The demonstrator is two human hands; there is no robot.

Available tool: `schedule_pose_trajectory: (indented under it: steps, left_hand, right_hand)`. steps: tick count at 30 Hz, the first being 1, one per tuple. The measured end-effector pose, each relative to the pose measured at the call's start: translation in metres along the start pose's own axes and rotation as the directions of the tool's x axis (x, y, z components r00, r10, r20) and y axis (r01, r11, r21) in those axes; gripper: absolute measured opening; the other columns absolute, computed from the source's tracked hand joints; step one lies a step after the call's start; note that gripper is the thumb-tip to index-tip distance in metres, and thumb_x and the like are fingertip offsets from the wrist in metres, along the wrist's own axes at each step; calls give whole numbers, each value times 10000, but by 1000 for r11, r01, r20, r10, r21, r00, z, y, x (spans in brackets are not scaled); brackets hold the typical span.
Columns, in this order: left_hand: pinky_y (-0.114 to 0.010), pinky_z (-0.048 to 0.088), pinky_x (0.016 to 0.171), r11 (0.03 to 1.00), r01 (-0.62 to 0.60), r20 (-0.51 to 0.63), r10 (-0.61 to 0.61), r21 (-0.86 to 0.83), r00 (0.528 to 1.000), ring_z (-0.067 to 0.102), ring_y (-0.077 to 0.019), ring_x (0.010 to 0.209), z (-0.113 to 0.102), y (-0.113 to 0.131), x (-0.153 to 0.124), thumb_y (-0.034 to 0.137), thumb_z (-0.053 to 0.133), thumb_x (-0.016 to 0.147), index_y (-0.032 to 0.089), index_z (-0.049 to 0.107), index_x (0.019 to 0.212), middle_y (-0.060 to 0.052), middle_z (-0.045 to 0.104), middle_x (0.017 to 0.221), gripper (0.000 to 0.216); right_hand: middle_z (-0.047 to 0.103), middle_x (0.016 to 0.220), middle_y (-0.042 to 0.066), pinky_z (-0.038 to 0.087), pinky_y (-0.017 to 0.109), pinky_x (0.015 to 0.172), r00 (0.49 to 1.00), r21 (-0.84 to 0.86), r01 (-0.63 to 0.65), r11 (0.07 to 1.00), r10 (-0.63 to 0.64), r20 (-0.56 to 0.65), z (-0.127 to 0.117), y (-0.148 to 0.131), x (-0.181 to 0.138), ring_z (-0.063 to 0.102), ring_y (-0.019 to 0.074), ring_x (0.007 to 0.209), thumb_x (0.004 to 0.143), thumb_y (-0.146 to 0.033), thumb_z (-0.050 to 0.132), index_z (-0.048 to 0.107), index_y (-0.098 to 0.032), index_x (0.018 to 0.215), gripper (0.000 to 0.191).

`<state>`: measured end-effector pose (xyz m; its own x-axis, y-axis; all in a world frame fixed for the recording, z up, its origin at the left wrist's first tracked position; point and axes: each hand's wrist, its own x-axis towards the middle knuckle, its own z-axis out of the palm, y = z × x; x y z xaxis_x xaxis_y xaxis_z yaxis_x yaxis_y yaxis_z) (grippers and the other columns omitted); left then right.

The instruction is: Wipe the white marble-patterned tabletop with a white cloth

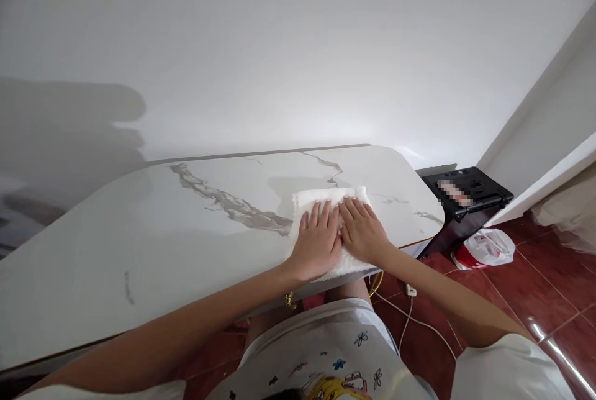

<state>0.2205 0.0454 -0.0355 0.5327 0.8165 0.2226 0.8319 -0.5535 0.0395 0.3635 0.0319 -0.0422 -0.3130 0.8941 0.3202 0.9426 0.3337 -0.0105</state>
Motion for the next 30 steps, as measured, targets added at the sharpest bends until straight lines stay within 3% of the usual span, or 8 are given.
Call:
schedule_pose_trajectory:
  steps: [6, 18, 23, 30]
  left_hand:
    - [-582, 213, 1082, 999, 33, 61, -32, -9, 998, 185, -393, 1386, -6, 13, 1, 269, 370, 864, 32, 320, 1420, -202, 258, 1504, 607]
    - [-602, 187, 1080, 985, -93, 4, 94, -143, 996, 151, -406, 1388, 9, 44, 38, 309, 369, 867, 4, 308, 1411, -219, 229, 1510, 627]
    - [-570, 216, 1081, 989, -65, -6, 64, -133, 998, 202, -378, 1381, 16, 29, 70, 307, 349, 876, 44, 334, 1408, -188, 277, 1501, 593]
    - [-543, 227, 1083, 992, 2, -17, -4, -125, 1000, 216, -349, 1379, 32, -2, 139, 323, 322, 875, 70, 352, 1404, -158, 298, 1497, 587]
  right_hand:
    - [354, 1471, 157, 304, 439, 1090, 999, 34, 30, 999, -30, 23, -5, 8, -3, 295, 264, 1369, 949, -270, 261, 399, -68, 1395, 509]
    - [372, 1459, 168, 321, 468, 1081, 1000, -10, -20, 1000, 20, 11, -1, 62, -19, 297, 261, 1368, 954, -274, 245, 385, -58, 1398, 513]
    - [396, 1448, 157, 323, 468, 1077, 999, -10, -12, 1000, 11, -36, 18, 84, 13, 319, 274, 1357, 961, -306, 242, 396, -91, 1401, 513]
    - [413, 1441, 136, 338, 494, 1071, 999, 33, 15, 999, -13, -53, 49, 131, 85, 344, 282, 1344, 961, -313, 231, 393, -120, 1407, 512]
